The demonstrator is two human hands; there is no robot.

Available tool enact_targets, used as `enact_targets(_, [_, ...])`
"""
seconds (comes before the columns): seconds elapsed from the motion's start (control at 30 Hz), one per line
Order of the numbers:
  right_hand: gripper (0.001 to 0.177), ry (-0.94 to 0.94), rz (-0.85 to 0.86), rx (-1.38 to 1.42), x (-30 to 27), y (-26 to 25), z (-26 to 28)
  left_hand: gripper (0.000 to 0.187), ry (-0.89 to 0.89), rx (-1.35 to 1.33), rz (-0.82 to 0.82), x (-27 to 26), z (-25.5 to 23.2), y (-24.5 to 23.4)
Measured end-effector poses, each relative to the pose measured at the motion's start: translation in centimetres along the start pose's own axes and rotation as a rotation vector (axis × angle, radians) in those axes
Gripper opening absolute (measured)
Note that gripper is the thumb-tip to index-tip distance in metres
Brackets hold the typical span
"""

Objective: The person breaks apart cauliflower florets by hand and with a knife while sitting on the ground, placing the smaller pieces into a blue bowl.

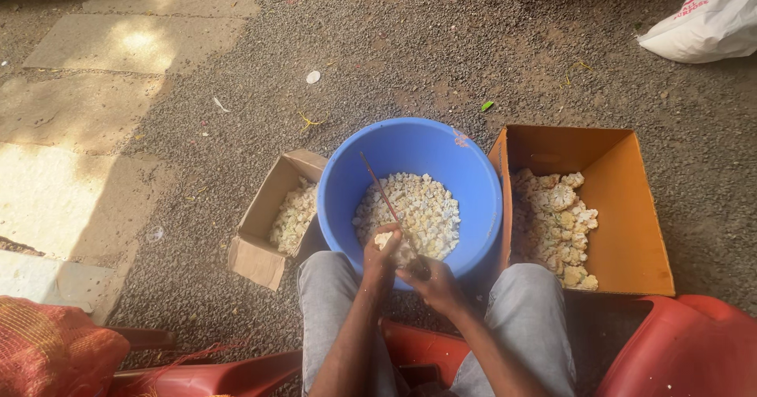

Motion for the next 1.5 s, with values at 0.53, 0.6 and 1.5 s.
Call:
enact_targets(0.53, [0.033, 0.030, -0.190, 0.229, 1.4, -4.3, -2.4, 0.036, -0.054, 0.067, 0.043, 0.2, 0.2, 0.0])
enact_targets(0.6, [0.033, 0.012, -0.181, 0.360, 1.6, -4.3, -3.2, 0.038, -0.076, -0.026, 0.043, 0.3, 0.3, 0.0])
enact_targets(1.5, [0.029, 0.098, -0.101, 0.115, 1.4, -4.2, -3.3, 0.049, -0.058, 0.358, -0.049, -2.9, -4.5, 1.9])
Point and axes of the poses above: each hand's wrist, its own x-axis towards the middle knuckle, its own y-axis out of the palm, z = x × y, the point moved 8 cm from there along x, towards the middle knuckle, and after that the axes turned 3 degrees about x, right-handed, at the moved point
